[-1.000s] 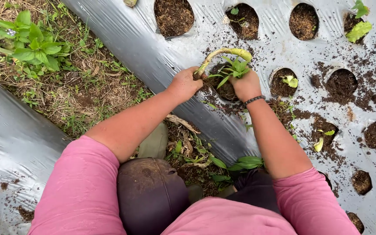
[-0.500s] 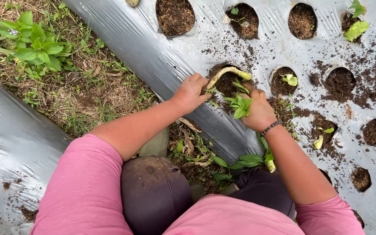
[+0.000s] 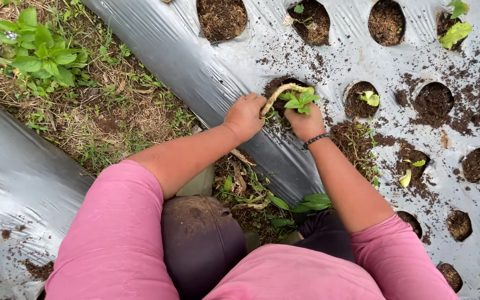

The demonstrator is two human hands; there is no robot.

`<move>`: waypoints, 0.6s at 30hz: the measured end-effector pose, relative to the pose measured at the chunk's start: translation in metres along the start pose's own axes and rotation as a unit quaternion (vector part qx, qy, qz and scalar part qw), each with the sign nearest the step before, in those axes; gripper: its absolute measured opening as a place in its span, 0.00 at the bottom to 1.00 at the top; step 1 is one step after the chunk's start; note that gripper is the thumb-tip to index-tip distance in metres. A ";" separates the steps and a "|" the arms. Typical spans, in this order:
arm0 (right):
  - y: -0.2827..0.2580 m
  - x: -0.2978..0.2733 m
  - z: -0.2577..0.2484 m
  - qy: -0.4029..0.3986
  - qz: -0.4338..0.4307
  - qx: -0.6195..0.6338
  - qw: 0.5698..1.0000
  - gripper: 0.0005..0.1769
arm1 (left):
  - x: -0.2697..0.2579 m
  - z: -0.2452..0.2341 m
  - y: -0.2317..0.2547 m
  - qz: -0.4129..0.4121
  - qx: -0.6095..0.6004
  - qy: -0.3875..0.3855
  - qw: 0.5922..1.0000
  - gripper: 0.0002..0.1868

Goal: The person kneels beside a garden bed covered in plastic mulch and removes weeds by hand from around the base of small plants. They pull the weeds out of the soil and discard them to the side, occasionally patting down the soil around the plants.

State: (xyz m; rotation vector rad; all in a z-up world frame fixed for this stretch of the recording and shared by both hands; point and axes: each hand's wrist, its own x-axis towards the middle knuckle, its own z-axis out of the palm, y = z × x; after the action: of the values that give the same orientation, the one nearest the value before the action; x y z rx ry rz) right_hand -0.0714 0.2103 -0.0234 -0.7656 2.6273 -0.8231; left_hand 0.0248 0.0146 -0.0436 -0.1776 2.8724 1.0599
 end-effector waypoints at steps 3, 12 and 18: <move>0.001 0.027 0.038 -0.002 0.003 0.030 1.000 0.18 | -0.001 0.004 -0.004 -0.074 -0.085 -0.048 0.992 0.16; 0.012 0.011 -0.017 0.005 0.068 0.054 0.996 0.18 | 0.000 -0.030 0.009 -0.152 -0.248 -0.030 0.956 0.30; -0.032 -0.016 -0.078 -0.005 0.075 -0.053 0.996 0.22 | 0.006 -0.034 0.011 -0.145 -0.286 0.002 0.947 0.17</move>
State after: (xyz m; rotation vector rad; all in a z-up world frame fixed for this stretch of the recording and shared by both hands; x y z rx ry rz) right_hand -0.0770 0.2319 0.0598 -0.5878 2.6984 -0.6405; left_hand 0.0160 0.0005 -0.0113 -0.6086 2.3504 1.7765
